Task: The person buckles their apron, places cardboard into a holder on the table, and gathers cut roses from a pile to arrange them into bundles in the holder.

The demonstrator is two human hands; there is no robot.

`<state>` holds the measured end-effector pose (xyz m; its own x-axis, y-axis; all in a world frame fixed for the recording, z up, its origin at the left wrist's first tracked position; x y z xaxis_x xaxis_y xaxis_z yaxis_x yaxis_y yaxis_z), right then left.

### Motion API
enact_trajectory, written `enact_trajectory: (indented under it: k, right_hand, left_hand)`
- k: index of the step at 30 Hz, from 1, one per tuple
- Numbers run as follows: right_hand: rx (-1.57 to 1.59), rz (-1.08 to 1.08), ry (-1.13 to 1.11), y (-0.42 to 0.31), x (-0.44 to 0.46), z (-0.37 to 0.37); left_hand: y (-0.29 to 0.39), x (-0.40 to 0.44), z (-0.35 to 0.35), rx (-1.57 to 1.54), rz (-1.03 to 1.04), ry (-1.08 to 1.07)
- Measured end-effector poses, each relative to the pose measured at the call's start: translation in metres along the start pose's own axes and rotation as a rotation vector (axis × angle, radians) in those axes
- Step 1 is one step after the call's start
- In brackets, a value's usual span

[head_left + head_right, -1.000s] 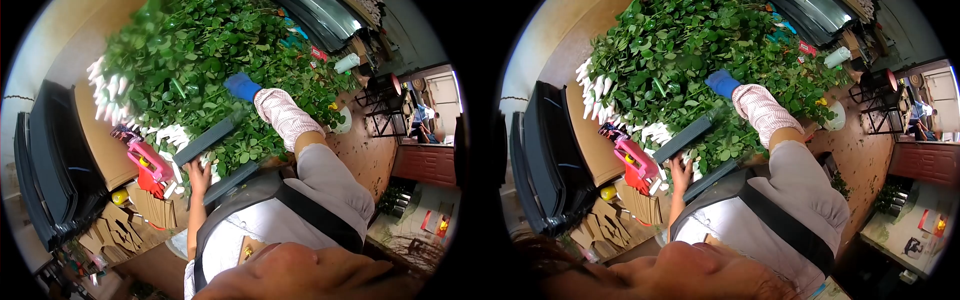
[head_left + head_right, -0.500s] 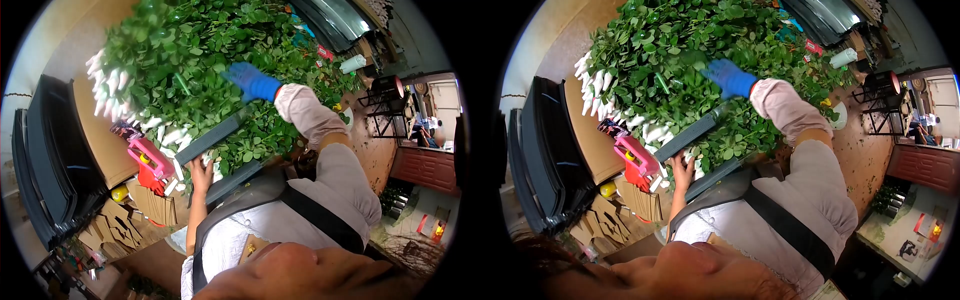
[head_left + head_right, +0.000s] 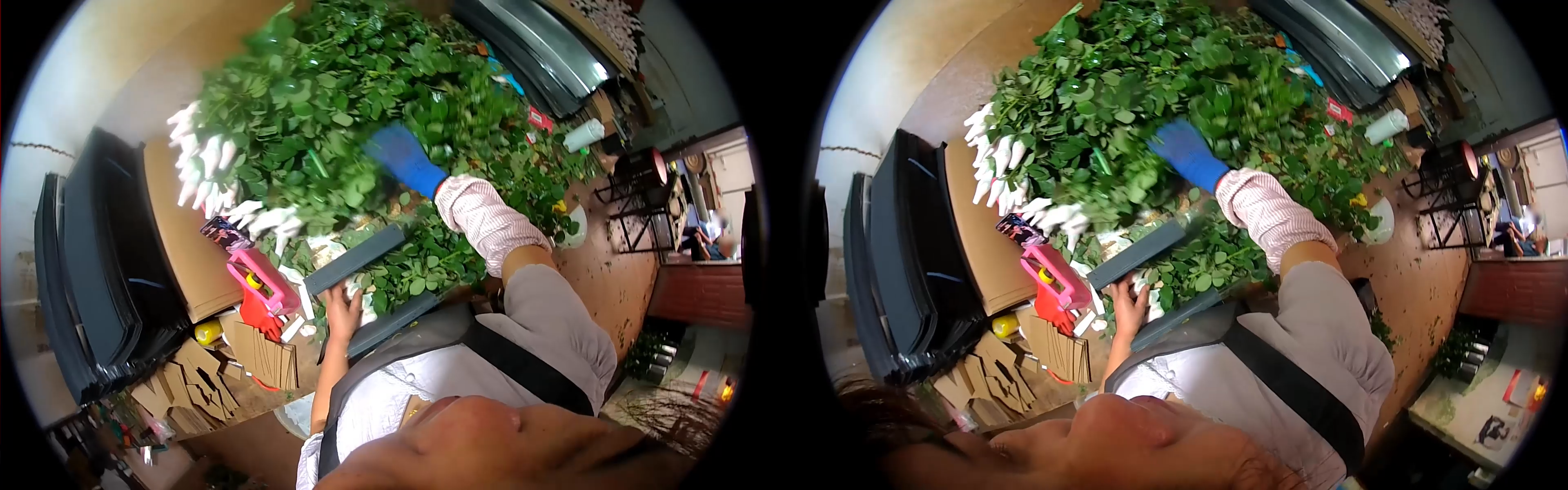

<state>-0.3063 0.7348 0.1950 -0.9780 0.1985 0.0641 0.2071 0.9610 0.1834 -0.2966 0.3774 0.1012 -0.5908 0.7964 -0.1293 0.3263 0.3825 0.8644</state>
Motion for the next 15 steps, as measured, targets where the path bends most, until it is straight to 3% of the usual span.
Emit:
enact_trajectory:
  k: [1,2,4,5,7,10,12,14,15]
  right_hand:
    - [0.022,-0.047,-0.156,-0.003,-0.007,0.039]
    - [0.040,-0.096,-0.314,-0.005,-0.017,0.078]
    - [0.048,-0.160,0.076,-0.007,-0.038,0.084]
    - [0.054,-0.164,-0.137,-0.007,-0.025,0.080]
    - [0.058,-0.150,-0.571,-0.005,-0.007,0.032]
    - [0.346,-0.086,-0.734,-0.010,0.053,-0.089]
    - [0.324,0.005,-0.532,-0.006,0.106,-0.157]
    - [0.167,-0.078,-0.105,-0.001,0.162,-0.187]
    - [0.016,-0.097,-0.076,-0.002,0.184,-0.197]
  left_hand:
    - [0.001,0.000,-0.001,0.035,0.045,0.017]
    - [0.003,0.000,-0.001,0.014,-0.058,-0.041]
    - [0.008,0.000,-0.004,0.046,-0.087,-0.042]
    - [0.000,0.000,-0.001,0.045,-0.012,0.010]
    - [-0.001,-0.003,-0.001,0.066,-0.024,0.014]
    - [-0.004,-0.001,0.001,0.026,-0.049,-0.008]
    - [-0.002,-0.001,0.001,0.016,-0.072,-0.016]
    - [0.001,-0.001,0.000,0.002,-0.061,-0.018]
    - [0.003,-0.001,-0.002,0.004,-0.045,-0.010]
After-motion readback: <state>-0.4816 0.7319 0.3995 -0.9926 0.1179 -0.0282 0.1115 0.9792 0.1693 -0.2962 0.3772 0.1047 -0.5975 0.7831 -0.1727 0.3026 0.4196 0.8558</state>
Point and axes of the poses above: each hand's wrist, its own x-axis towards the middle knuckle, its own z-axis out of the palm, y = z × x, the point moved 7 cm from there along x, towards the middle knuckle, and after that the axes turned 8 degrees about -y, right-handed, at the moved point
